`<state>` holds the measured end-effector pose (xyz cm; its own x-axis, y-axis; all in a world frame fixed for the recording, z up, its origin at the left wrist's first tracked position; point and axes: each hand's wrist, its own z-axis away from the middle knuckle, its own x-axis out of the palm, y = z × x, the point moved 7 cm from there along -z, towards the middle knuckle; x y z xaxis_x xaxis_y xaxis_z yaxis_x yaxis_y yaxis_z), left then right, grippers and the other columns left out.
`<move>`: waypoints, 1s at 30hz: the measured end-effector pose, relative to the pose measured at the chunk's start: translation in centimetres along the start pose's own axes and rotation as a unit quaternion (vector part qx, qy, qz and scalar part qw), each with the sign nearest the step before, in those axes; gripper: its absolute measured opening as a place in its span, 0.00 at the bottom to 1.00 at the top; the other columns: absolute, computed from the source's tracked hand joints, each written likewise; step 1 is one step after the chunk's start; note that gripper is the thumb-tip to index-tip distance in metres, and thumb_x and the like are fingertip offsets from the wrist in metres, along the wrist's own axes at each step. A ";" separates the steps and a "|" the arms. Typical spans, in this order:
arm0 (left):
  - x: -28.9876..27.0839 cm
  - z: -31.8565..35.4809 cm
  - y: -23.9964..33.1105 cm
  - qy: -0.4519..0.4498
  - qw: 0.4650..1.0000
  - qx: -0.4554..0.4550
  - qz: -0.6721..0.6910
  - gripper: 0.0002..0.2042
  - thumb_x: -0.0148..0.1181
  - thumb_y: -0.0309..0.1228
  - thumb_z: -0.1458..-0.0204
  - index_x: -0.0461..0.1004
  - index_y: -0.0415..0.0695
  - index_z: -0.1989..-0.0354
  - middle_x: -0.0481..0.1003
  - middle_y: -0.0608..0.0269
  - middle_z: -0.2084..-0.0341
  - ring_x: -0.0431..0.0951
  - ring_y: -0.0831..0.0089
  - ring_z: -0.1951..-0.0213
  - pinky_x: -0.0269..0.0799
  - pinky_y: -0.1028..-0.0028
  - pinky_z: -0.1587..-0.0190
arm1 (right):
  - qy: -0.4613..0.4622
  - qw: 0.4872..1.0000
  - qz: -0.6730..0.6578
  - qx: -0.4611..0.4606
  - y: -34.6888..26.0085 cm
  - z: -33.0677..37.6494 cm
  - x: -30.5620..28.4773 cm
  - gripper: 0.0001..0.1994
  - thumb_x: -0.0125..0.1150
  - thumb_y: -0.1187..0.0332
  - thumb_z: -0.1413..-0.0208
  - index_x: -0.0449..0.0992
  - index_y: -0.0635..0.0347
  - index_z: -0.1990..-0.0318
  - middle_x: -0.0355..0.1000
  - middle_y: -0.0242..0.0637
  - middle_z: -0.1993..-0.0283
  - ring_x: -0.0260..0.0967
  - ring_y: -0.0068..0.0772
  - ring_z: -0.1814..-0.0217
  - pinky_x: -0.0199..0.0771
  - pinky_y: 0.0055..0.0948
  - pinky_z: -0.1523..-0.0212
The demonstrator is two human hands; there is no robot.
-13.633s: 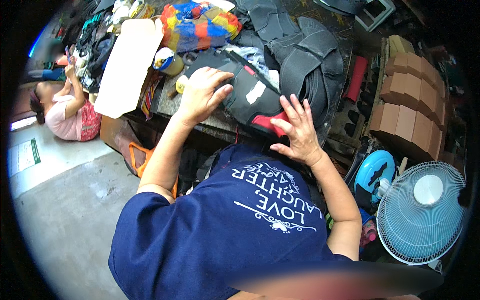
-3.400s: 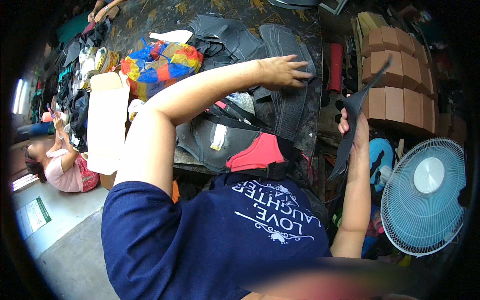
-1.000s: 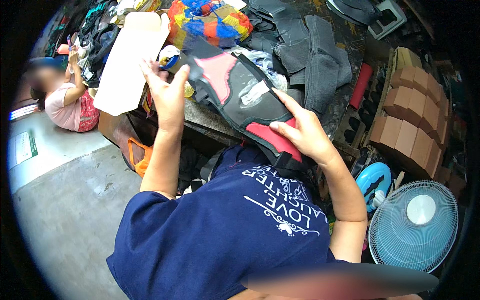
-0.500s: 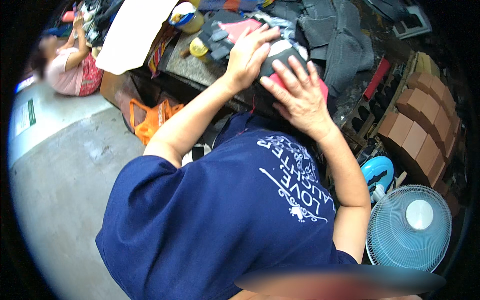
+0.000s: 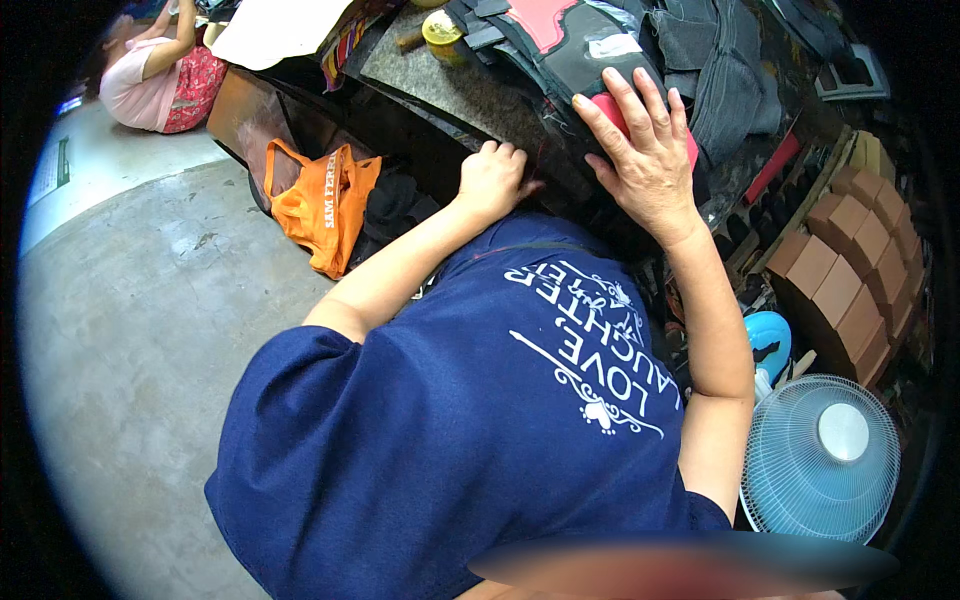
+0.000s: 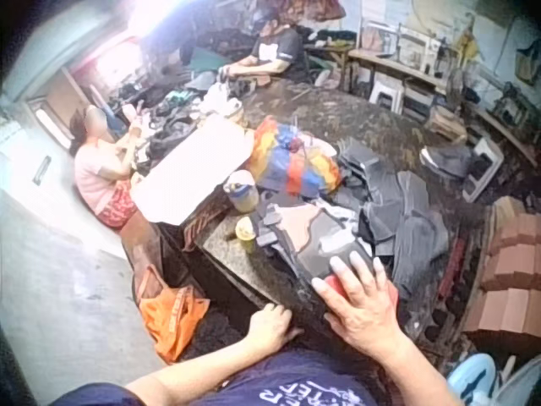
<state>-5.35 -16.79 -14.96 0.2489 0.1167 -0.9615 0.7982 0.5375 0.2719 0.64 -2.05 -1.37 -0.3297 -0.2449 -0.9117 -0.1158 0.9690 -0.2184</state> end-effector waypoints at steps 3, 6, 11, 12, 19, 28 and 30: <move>0.6 -0.3 -0.3 -0.027 1.000 0.010 0.010 0.11 0.61 0.37 0.50 0.76 0.42 0.68 0.76 0.55 0.68 0.77 0.57 0.63 0.75 0.67 0.61 | -0.003 1.000 0.006 -0.002 0.0 0.1 0.1 0.41 0.73 0.64 0.62 0.64 0.34 0.35 0.51 0.33 0.28 0.45 0.44 0.26 0.42 0.52 0.29; -2.6 -1.0 -1.8 -0.059 0.981 -0.072 0.172 0.08 0.59 0.33 0.49 0.73 0.41 0.67 0.77 0.52 0.68 0.78 0.57 0.64 0.75 0.67 0.62 | 0.000 1.000 0.010 0.000 0.0 0.1 0.1 0.43 0.74 0.62 0.65 0.63 0.30 0.35 0.50 0.30 0.28 0.43 0.42 0.25 0.41 0.54 0.29; -10.7 -2.9 -2.2 -0.191 0.886 -0.075 0.416 0.14 0.55 0.38 0.40 0.74 0.38 0.68 0.71 0.70 0.81 0.69 0.83 0.79 0.65 0.77 0.76 | -0.006 1.000 0.022 -0.008 -0.5 0.0 0.2 0.43 0.74 0.62 0.65 0.63 0.30 0.35 0.50 0.30 0.28 0.43 0.41 0.25 0.40 0.55 0.29; -13.2 -3.7 -1.6 -0.123 0.907 0.001 0.403 0.13 0.55 0.38 0.40 0.74 0.39 0.68 0.69 0.71 0.82 0.67 0.82 0.80 0.63 0.77 0.76 | -0.006 1.000 0.023 -0.008 -0.5 0.0 0.1 0.43 0.74 0.62 0.65 0.63 0.30 0.35 0.50 0.30 0.28 0.43 0.41 0.25 0.40 0.55 0.29; -10.2 -4.2 -2.1 -0.169 0.981 -0.077 0.050 0.26 0.53 0.56 0.45 0.81 0.41 0.66 0.80 0.50 0.71 0.81 0.55 0.66 0.76 0.61 0.62 | -0.005 1.000 0.021 -0.009 -0.3 0.3 0.1 0.41 0.72 0.64 0.62 0.64 0.34 0.35 0.51 0.34 0.28 0.45 0.45 0.26 0.43 0.53 0.29; 0.8 -1.7 -1.2 -0.159 0.983 -0.054 0.072 0.14 0.55 0.41 0.49 0.79 0.43 0.75 0.78 0.50 0.77 0.80 0.51 0.71 0.75 0.56 0.67 | -0.004 1.000 0.011 -0.021 -0.8 -0.8 0.0 0.39 0.72 0.64 0.63 0.66 0.35 0.37 0.52 0.35 0.29 0.44 0.46 0.25 0.41 0.55 0.29; -0.5 -1.1 -1.8 -0.175 0.978 -0.039 0.107 0.12 0.55 0.39 0.52 0.77 0.43 0.76 0.76 0.48 0.79 0.79 0.50 0.72 0.75 0.56 0.67 | 0.019 0.999 0.000 -0.030 -0.9 -0.7 -0.4 0.40 0.72 0.65 0.64 0.66 0.35 0.37 0.52 0.34 0.29 0.43 0.46 0.25 0.40 0.55 0.29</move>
<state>-7.53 -16.90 -14.97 0.5900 -0.0525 -0.8057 0.6662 0.5955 0.4490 0.18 -2.86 -0.58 -0.3643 -0.2476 -0.8978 -0.1725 0.9653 -0.1962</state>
